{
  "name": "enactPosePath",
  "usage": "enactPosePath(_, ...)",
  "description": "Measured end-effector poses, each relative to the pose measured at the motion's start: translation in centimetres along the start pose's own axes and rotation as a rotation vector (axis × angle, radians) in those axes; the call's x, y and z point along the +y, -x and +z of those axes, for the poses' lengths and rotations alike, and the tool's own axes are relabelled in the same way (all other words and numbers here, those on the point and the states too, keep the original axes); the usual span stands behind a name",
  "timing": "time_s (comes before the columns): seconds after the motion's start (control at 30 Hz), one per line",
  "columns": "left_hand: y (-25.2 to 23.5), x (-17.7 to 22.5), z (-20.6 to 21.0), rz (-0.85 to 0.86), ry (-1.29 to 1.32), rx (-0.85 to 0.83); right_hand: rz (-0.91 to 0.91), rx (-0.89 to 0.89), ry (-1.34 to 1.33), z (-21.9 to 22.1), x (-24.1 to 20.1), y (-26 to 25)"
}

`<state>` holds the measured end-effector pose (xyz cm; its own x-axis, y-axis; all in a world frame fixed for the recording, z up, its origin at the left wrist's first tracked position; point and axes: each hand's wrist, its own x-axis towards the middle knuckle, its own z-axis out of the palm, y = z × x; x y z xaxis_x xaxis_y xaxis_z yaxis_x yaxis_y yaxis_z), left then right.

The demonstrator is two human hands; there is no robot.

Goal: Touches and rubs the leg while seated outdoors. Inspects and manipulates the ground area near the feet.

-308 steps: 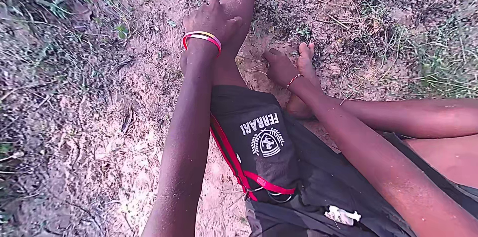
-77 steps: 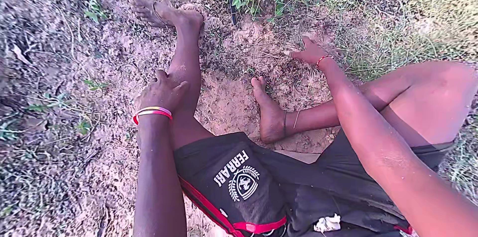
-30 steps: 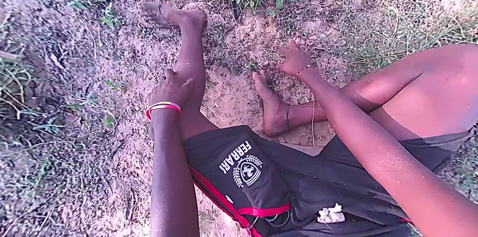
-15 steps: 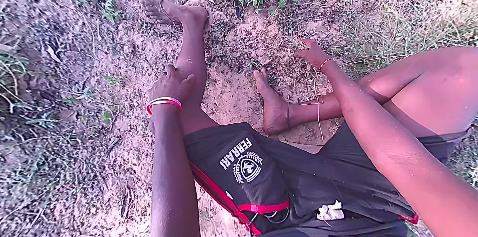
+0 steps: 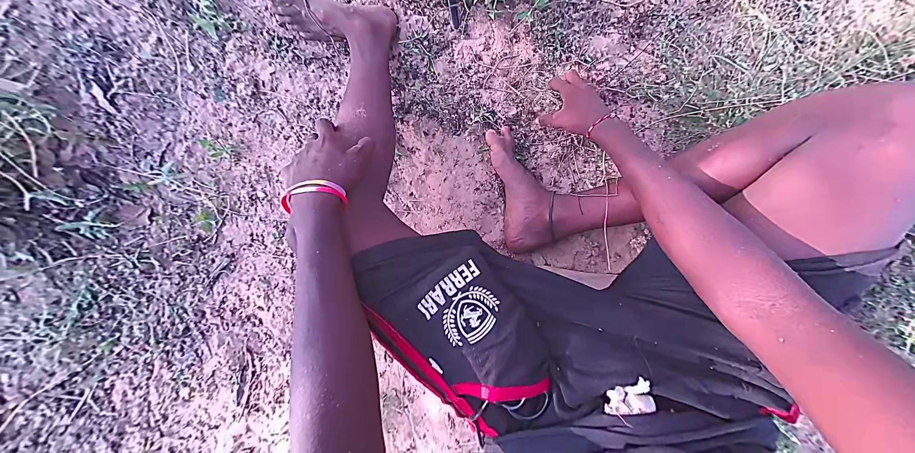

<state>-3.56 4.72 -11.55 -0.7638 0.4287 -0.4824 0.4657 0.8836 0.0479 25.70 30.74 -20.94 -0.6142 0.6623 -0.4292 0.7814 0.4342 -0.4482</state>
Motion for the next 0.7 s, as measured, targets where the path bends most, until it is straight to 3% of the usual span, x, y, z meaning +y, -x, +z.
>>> enactPosePath(0.27,0.7,-0.9,1.3,0.012,-0.05,0.099,0.132,0.068,-0.556,-0.6,1.4,0.7)
enactPosePath(0.37,1.8,0.4,2.0,0.142,-0.093,0.256,0.23,0.111,-0.804,-0.7,1.0,1.5)
enactPosePath(0.43,3.4,3.9,2.5,0.286,0.028,0.282,0.243,0.139,-0.94,-0.9,0.1,2.5)
enactPosePath(0.57,6.0,12.8,4.4,0.59,0.238,0.073,0.195,0.16,-1.074,-1.5,-1.2,3.3)
enactPosePath(0.7,5.1,17.1,6.2,0.741,0.397,-0.237,0.083,0.15,-1.219,-1.7,-1.7,3.4)
